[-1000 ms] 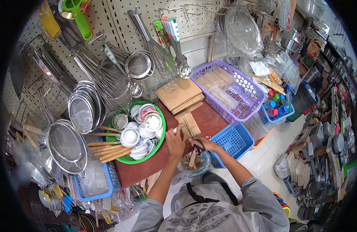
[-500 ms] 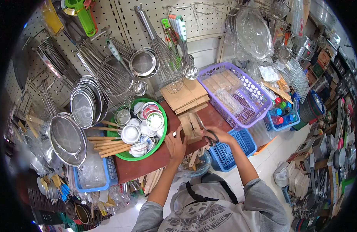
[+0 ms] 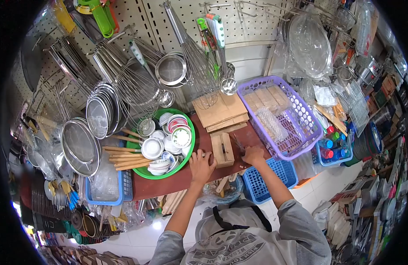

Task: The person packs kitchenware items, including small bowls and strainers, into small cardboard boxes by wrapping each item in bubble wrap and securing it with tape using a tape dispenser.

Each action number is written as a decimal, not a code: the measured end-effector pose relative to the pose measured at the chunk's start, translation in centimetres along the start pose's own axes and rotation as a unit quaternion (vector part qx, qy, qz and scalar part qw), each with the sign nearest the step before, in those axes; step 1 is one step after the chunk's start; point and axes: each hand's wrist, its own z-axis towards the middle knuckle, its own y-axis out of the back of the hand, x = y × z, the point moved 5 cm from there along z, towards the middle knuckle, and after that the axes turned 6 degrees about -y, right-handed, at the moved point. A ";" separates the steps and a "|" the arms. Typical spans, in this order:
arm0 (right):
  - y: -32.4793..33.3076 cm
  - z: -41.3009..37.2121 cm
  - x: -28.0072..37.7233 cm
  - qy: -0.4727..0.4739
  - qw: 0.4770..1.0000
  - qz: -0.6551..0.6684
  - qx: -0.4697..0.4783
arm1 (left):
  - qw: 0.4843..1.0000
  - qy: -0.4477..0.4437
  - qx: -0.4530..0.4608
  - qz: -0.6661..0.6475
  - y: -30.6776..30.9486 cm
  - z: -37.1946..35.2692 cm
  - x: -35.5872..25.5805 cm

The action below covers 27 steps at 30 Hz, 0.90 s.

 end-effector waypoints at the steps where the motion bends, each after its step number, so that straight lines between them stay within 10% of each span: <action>1: -0.1 0.4 0.0 0.012 1.000 0.001 -0.009 | 1.000 -0.003 0.001 -0.001 -0.3 0.1 0.2; 12: 0.8 2.0 -0.7 0.140 0.987 0.008 -0.077 | 0.994 -0.001 0.109 0.017 -3.4 2.4 1.4; 21: 2.3 4.3 3.1 0.250 0.853 0.457 -0.022 | 0.998 -0.031 0.061 0.000 -4.0 3.9 1.7; 27: 1.8 4.1 4.8 0.235 0.851 0.470 0.001 | 0.998 -0.040 0.017 -0.048 -3.4 4.2 1.2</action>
